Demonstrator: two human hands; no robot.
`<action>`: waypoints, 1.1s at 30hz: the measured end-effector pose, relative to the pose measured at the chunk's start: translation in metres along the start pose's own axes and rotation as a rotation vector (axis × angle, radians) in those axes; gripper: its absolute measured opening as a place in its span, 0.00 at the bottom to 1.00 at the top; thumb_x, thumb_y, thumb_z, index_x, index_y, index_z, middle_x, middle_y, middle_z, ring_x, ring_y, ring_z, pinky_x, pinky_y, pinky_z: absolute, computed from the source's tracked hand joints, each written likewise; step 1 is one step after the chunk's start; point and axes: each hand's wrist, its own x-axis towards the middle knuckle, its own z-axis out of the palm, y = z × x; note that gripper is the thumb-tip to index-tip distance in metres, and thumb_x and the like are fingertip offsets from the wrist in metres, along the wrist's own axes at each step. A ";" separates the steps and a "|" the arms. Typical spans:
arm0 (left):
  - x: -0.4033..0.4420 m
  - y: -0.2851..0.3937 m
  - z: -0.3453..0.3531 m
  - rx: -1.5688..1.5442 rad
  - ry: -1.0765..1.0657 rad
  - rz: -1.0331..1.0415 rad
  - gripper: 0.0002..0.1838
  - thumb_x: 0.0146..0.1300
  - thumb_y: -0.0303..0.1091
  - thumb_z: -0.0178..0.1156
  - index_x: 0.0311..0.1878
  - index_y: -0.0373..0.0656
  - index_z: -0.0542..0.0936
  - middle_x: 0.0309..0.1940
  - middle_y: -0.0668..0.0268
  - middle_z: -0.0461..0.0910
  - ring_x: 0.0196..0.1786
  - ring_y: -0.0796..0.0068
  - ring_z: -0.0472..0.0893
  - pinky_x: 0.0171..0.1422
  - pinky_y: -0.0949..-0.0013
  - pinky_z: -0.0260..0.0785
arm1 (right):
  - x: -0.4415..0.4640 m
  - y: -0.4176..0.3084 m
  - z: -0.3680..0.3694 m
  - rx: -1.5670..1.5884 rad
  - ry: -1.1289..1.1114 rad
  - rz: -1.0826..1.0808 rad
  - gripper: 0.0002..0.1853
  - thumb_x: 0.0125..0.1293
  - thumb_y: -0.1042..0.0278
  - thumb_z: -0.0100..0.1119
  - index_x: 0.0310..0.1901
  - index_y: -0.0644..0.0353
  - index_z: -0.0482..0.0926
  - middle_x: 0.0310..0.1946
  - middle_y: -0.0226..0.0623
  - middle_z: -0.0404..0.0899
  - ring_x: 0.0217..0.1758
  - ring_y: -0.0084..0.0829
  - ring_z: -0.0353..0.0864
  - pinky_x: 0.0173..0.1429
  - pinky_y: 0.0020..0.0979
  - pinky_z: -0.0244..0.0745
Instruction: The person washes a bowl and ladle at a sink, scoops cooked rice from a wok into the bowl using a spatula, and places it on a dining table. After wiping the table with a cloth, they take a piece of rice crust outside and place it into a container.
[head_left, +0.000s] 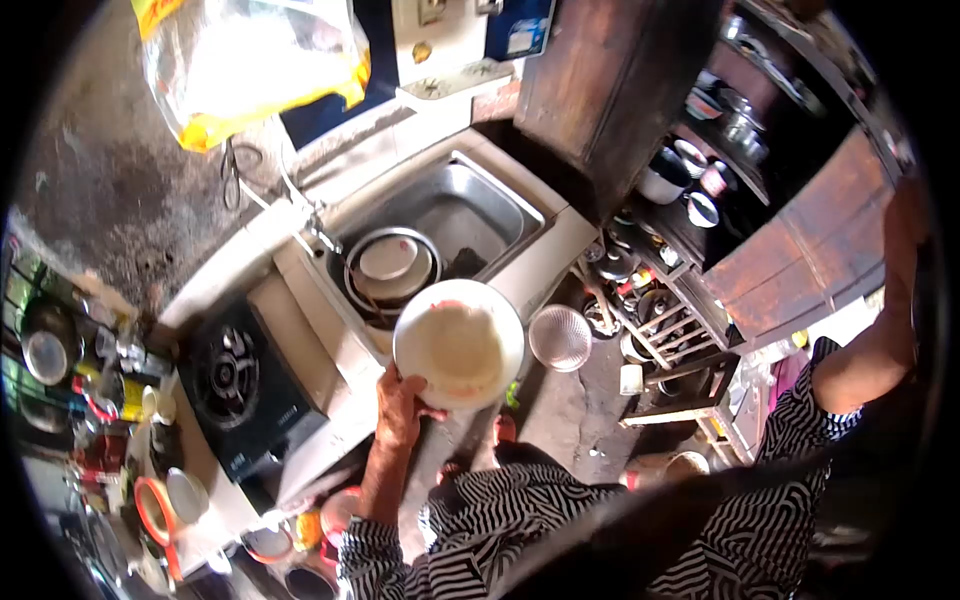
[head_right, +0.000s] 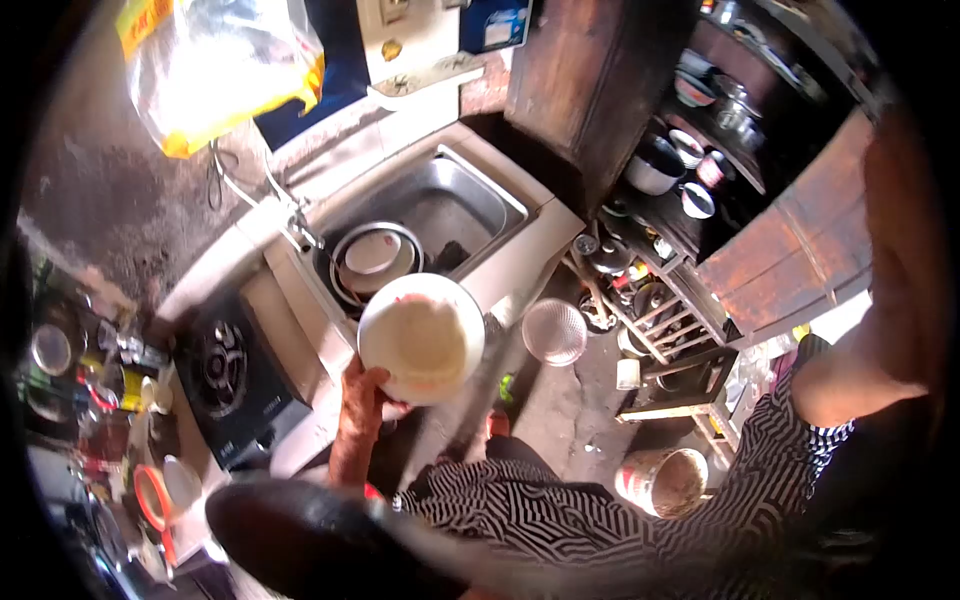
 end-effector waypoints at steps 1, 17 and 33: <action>-0.001 -0.004 0.007 -0.055 0.033 -0.005 0.28 0.45 0.29 0.44 0.52 0.26 0.59 0.36 0.51 0.73 0.23 0.65 0.77 0.18 0.73 0.74 | 0.013 0.007 0.005 0.003 -0.052 0.003 0.12 0.59 0.65 0.48 0.38 0.64 0.74 0.28 0.37 0.75 0.23 0.24 0.75 0.27 0.19 0.69; 0.019 -0.028 -0.012 -0.321 0.311 0.105 0.26 0.45 0.21 0.41 0.53 0.31 0.59 0.34 0.49 0.74 0.22 0.59 0.78 0.18 0.71 0.75 | 0.021 0.208 0.205 0.488 -0.511 0.620 0.10 0.58 0.66 0.52 0.34 0.65 0.75 0.24 0.41 0.77 0.26 0.32 0.80 0.31 0.26 0.76; 0.081 -0.029 -0.097 -0.200 0.437 0.228 0.26 0.43 0.23 0.44 0.51 0.33 0.63 0.35 0.52 0.74 0.26 0.60 0.80 0.20 0.70 0.77 | 0.122 0.278 0.323 -0.092 -0.794 0.156 0.25 0.52 0.48 0.58 0.42 0.64 0.74 0.33 0.40 0.78 0.36 0.28 0.78 0.39 0.28 0.72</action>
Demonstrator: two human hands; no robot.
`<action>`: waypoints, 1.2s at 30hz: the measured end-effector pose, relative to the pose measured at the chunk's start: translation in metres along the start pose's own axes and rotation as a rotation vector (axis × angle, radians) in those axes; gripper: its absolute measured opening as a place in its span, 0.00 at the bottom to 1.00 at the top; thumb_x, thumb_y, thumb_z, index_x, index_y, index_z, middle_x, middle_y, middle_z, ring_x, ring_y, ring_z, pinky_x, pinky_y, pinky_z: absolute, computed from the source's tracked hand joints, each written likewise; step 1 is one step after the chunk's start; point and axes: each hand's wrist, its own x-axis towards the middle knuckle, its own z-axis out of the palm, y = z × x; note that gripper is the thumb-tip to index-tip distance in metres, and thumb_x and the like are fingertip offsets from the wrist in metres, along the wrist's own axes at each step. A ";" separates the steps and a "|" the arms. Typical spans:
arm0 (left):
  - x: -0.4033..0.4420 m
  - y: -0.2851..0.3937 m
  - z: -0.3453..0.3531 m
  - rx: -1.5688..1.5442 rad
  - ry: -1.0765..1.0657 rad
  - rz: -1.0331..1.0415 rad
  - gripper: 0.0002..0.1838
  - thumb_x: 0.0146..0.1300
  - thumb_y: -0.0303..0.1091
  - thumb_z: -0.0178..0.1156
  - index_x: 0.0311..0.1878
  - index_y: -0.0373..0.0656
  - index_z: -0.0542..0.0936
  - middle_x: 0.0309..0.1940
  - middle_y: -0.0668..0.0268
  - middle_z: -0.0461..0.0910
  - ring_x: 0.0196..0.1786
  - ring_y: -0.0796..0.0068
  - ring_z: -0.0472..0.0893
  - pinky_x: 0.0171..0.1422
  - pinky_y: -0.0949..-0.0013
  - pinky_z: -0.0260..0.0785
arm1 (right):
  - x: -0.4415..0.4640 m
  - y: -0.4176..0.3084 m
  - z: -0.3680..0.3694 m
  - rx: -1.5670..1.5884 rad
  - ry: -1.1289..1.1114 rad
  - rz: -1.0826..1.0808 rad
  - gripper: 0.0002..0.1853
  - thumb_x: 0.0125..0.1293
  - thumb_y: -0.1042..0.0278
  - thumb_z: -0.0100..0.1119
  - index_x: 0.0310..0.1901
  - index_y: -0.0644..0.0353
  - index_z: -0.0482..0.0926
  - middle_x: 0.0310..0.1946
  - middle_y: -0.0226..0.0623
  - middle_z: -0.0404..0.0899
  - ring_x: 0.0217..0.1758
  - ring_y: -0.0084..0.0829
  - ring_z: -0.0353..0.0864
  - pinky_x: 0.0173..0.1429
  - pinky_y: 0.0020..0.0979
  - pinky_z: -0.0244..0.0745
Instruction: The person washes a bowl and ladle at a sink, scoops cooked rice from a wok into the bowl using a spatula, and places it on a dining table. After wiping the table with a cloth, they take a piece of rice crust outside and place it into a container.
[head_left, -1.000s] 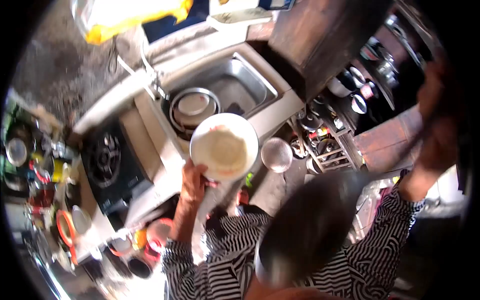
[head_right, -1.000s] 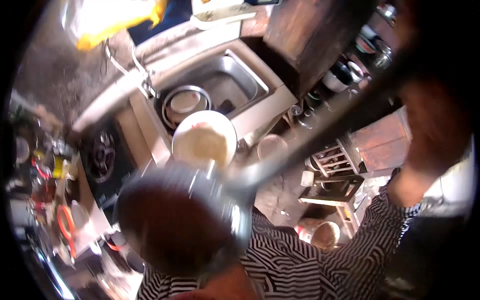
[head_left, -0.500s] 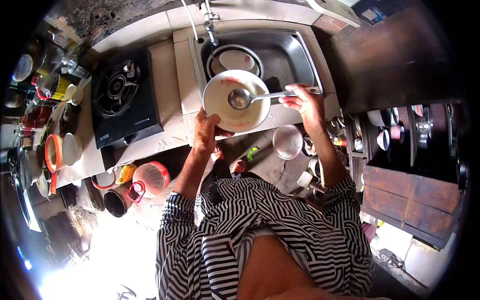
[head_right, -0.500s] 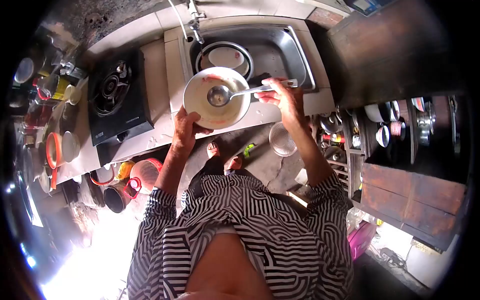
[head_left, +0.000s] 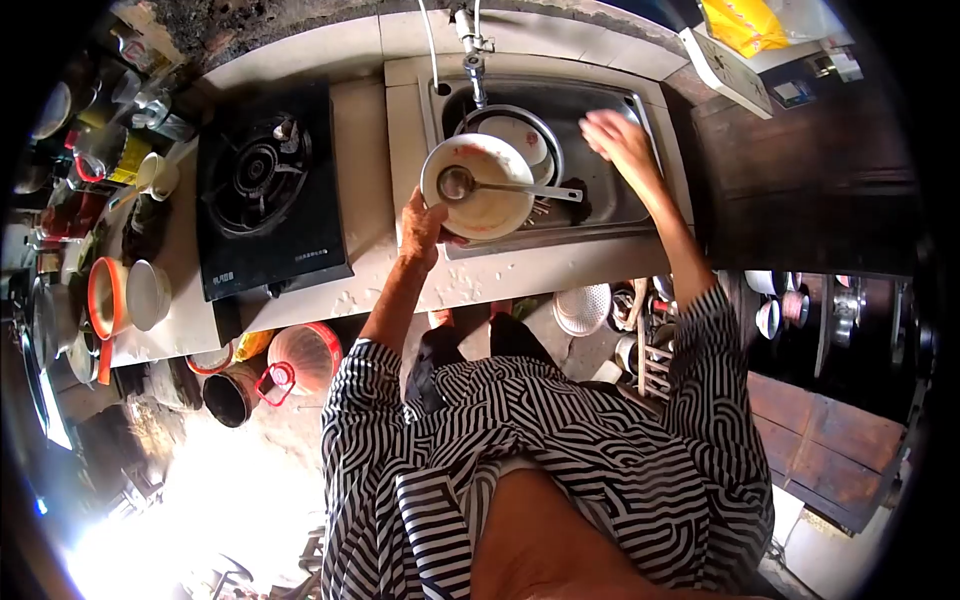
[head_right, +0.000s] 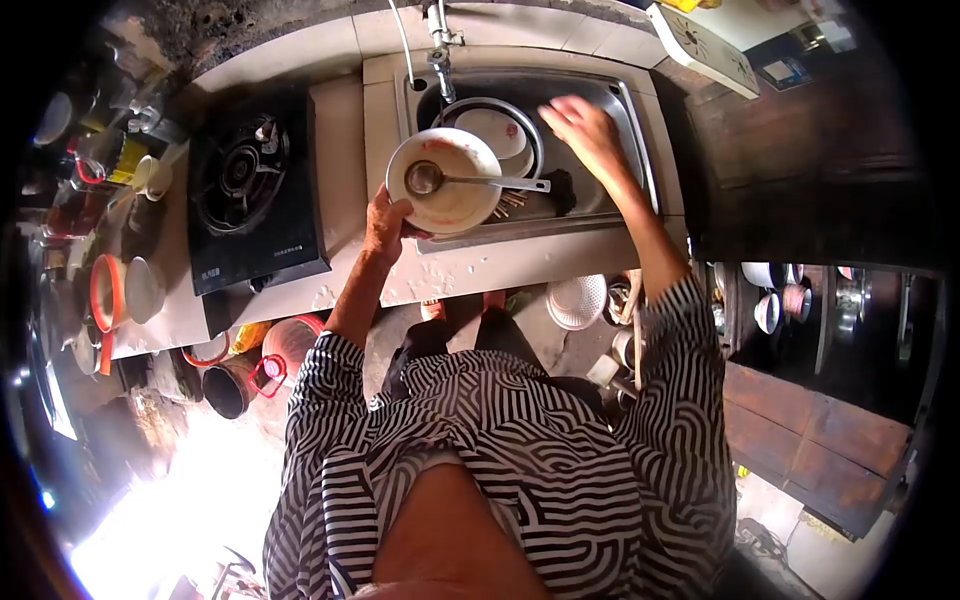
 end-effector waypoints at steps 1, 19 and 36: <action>0.005 -0.005 -0.004 -0.019 -0.016 0.008 0.26 0.43 0.24 0.44 0.51 0.33 0.62 0.35 0.51 0.74 0.25 0.61 0.79 0.21 0.70 0.77 | 0.027 -0.010 0.015 -0.132 -0.026 -0.081 0.27 0.52 0.47 0.58 0.43 0.65 0.74 0.32 0.41 0.78 0.34 0.28 0.78 0.38 0.27 0.72; 0.067 -0.019 -0.005 -0.148 0.168 0.069 0.23 0.42 0.23 0.45 0.48 0.38 0.65 0.34 0.56 0.71 0.26 0.58 0.78 0.21 0.65 0.77 | 0.122 -0.110 0.129 -0.786 -0.417 -0.336 0.13 0.40 0.61 0.53 0.09 0.62 0.72 0.07 0.33 0.70 0.12 0.27 0.71 0.22 0.30 0.67; 0.112 -0.026 0.026 -0.100 0.173 0.056 0.25 0.44 0.20 0.45 0.51 0.41 0.66 0.36 0.55 0.73 0.28 0.57 0.79 0.22 0.65 0.77 | 0.134 -0.093 0.094 -0.766 -0.602 -0.498 0.11 0.46 0.67 0.56 0.20 0.68 0.72 0.15 0.36 0.73 0.20 0.23 0.76 0.24 0.27 0.69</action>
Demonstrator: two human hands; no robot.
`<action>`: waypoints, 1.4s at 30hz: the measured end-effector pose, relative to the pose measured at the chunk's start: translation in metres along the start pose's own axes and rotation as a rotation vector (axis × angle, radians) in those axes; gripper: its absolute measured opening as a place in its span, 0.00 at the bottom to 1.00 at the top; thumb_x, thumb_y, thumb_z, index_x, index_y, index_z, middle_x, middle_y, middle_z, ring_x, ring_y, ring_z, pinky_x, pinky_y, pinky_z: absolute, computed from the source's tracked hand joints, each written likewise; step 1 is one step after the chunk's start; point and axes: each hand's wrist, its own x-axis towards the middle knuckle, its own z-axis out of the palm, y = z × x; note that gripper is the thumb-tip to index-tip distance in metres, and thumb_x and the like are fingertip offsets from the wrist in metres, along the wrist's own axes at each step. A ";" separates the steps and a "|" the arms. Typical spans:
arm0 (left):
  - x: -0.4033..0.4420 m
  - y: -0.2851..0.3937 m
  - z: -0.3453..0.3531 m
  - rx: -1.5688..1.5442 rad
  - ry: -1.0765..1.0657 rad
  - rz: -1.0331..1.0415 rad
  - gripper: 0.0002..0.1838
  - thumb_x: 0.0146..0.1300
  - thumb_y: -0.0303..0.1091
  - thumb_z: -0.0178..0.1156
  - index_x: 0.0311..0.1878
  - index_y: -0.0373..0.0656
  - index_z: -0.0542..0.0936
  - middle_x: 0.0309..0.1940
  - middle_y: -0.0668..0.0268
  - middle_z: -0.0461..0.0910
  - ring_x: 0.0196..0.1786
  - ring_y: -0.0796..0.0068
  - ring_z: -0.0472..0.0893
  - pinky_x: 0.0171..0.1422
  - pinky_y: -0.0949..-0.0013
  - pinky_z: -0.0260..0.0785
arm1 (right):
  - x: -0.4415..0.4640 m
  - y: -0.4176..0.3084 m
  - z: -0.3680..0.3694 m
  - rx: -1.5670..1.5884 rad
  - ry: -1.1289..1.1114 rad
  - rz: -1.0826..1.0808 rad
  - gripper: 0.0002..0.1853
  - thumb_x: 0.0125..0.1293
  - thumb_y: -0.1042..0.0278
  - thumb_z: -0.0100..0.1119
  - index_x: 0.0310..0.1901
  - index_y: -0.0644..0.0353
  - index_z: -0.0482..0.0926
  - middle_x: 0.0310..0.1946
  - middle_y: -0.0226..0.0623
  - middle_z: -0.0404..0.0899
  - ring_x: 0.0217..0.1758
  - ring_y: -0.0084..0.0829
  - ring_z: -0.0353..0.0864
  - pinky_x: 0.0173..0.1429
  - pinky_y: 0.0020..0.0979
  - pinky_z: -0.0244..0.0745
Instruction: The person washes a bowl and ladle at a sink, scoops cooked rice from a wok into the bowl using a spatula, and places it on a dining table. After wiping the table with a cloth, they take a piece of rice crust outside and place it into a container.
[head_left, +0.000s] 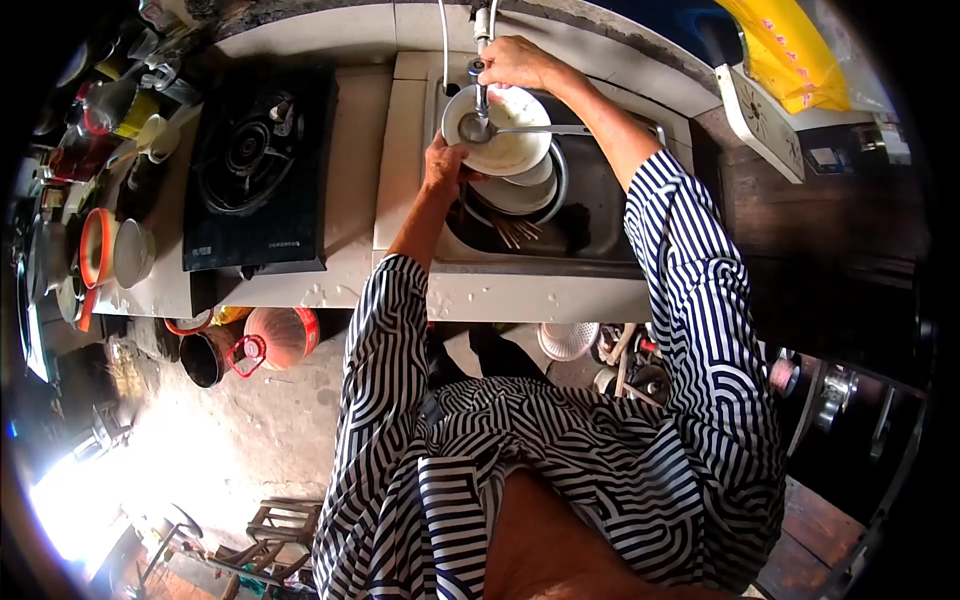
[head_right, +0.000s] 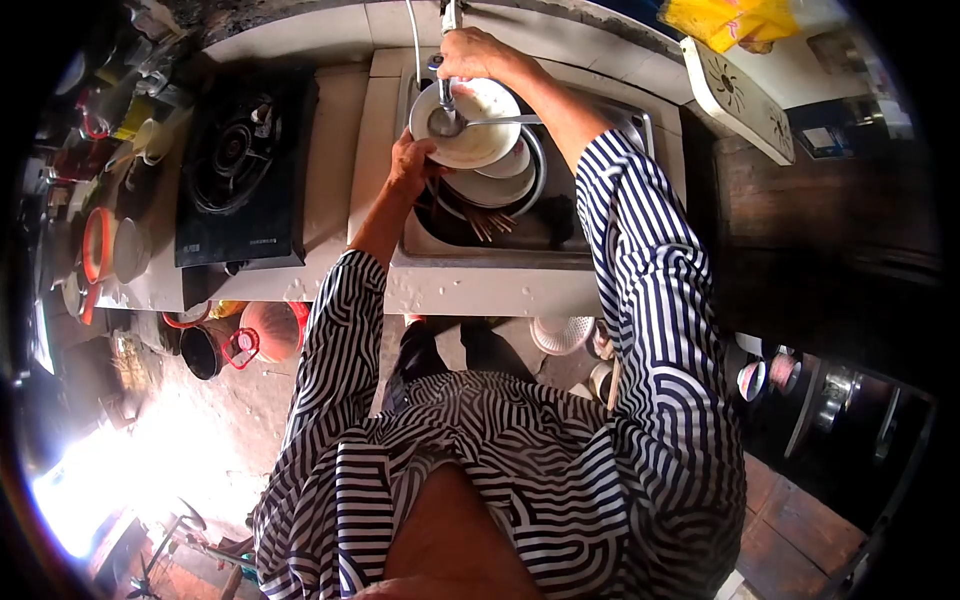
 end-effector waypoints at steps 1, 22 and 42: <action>0.002 -0.001 0.002 0.001 0.001 0.003 0.25 0.44 0.20 0.45 0.51 0.41 0.66 0.36 0.55 0.74 0.28 0.57 0.79 0.22 0.64 0.77 | -0.006 0.010 0.009 0.165 0.072 0.007 0.11 0.49 0.66 0.56 0.23 0.67 0.73 0.15 0.34 0.73 0.21 0.22 0.76 0.24 0.25 0.69; 0.030 -0.003 0.033 0.057 -0.131 -0.147 0.20 0.52 0.38 0.55 0.48 0.42 0.70 0.32 0.63 0.76 0.29 0.69 0.77 0.28 0.67 0.71 | -0.108 0.066 0.156 1.909 0.837 0.486 0.17 0.50 0.69 0.56 0.44 0.62 0.71 0.38 0.36 0.75 0.41 0.30 0.75 0.42 0.32 0.73; 0.083 -0.061 0.011 -0.546 -0.407 -0.201 0.14 0.62 0.33 0.42 0.44 0.37 0.73 0.38 0.59 0.76 0.40 0.67 0.76 0.46 0.65 0.69 | -0.120 0.068 0.184 2.271 0.360 0.755 0.18 0.55 0.71 0.44 0.48 0.67 0.65 0.46 0.47 0.70 0.51 0.42 0.69 0.55 0.43 0.66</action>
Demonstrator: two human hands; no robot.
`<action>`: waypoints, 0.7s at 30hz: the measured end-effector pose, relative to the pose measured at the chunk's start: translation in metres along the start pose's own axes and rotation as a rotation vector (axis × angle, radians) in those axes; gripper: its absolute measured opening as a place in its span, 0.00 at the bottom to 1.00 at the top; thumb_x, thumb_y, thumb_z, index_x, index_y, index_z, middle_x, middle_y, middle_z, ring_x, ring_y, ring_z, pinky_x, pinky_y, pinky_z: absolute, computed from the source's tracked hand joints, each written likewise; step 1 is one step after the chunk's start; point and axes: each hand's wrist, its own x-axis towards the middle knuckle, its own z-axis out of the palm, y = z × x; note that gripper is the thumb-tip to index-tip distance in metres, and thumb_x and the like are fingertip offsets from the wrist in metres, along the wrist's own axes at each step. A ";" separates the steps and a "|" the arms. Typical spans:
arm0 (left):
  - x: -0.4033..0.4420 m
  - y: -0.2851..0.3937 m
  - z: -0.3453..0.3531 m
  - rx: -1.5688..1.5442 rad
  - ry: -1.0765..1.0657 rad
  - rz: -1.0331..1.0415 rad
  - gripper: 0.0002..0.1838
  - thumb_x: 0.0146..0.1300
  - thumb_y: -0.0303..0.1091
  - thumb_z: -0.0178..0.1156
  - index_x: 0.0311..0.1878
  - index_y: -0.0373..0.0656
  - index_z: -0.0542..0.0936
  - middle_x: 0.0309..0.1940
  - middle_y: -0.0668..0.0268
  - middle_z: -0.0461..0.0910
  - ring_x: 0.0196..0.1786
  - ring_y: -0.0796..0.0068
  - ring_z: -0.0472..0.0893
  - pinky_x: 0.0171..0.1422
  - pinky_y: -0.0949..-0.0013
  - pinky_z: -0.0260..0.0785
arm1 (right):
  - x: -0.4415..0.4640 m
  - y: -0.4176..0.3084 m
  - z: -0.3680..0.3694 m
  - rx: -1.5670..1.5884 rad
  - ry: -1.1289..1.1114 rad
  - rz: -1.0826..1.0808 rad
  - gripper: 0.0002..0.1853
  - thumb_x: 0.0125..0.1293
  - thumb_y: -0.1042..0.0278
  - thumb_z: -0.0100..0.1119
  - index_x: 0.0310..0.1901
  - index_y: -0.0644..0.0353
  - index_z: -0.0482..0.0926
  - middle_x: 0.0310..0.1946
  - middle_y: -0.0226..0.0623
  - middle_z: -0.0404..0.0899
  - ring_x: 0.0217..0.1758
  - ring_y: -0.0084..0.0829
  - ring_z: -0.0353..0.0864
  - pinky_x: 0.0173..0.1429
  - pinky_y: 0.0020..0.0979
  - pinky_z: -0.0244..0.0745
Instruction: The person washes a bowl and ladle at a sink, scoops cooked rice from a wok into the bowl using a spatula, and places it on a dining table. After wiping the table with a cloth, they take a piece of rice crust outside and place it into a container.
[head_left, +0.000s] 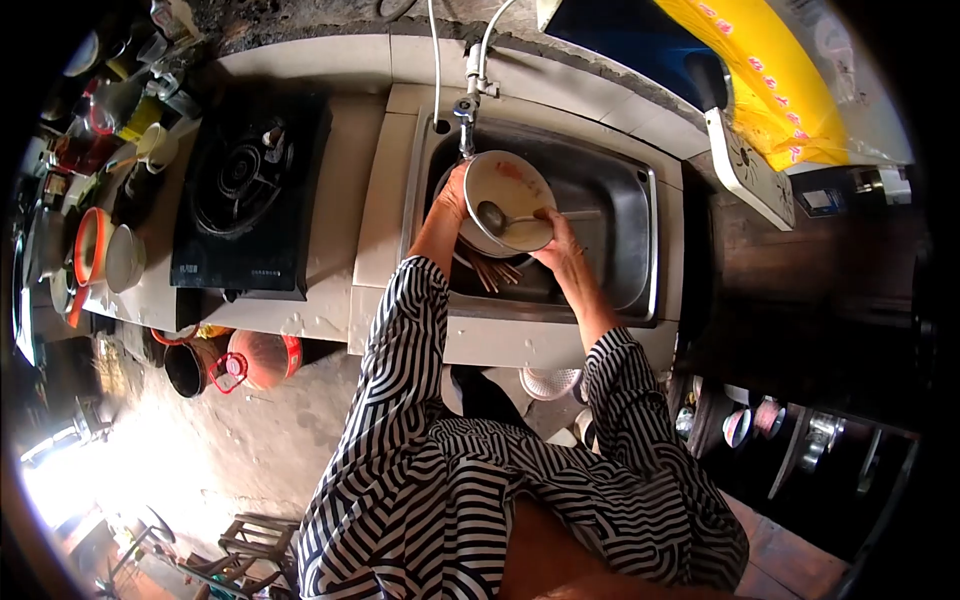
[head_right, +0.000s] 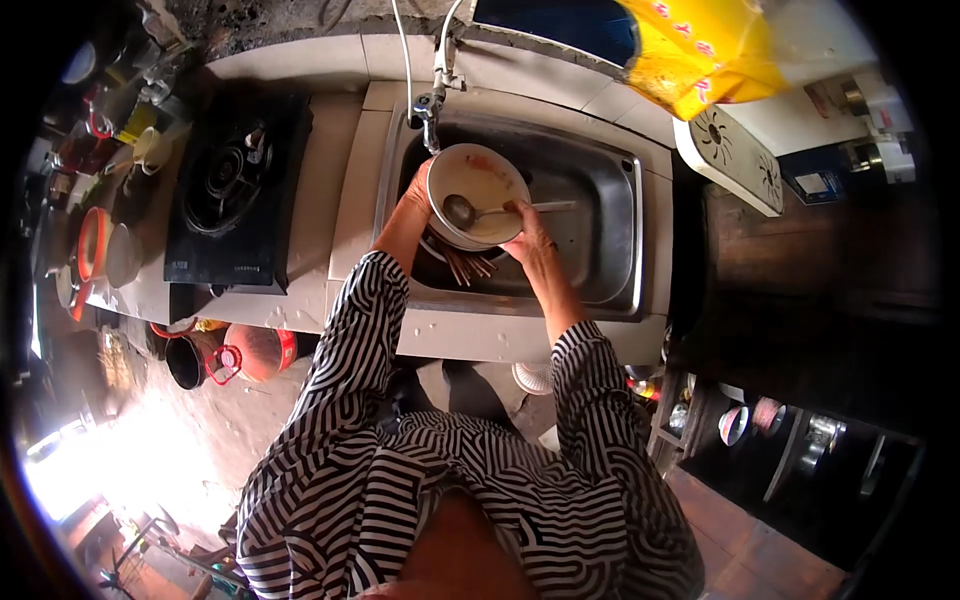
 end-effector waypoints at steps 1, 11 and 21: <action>0.000 0.002 0.002 -0.004 -0.017 -0.090 0.13 0.61 0.33 0.44 0.43 0.37 0.73 0.38 0.59 0.76 0.39 0.67 0.76 0.45 0.65 0.69 | 0.008 0.005 -0.007 0.038 -0.106 0.045 0.17 0.55 0.71 0.44 0.46 0.66 0.66 0.45 0.48 0.69 0.50 0.43 0.69 0.55 0.44 0.66; -0.043 0.030 0.019 0.161 0.215 -0.067 0.22 0.57 0.45 0.54 0.48 0.38 0.72 0.39 0.60 0.76 0.44 0.69 0.74 0.48 0.69 0.68 | 0.062 0.013 -0.021 0.176 -0.584 0.304 0.13 0.53 0.70 0.48 0.41 0.66 0.68 0.38 0.43 0.71 0.41 0.37 0.73 0.46 0.38 0.73; -0.103 0.057 0.045 0.626 0.160 -0.100 0.26 0.42 0.20 0.48 0.50 0.41 0.65 0.40 0.56 0.71 0.37 0.61 0.77 0.34 0.65 0.75 | 0.058 -0.014 0.038 -0.609 -0.104 0.166 0.19 0.52 0.64 0.56 0.45 0.62 0.71 0.42 0.42 0.73 0.43 0.37 0.74 0.48 0.38 0.71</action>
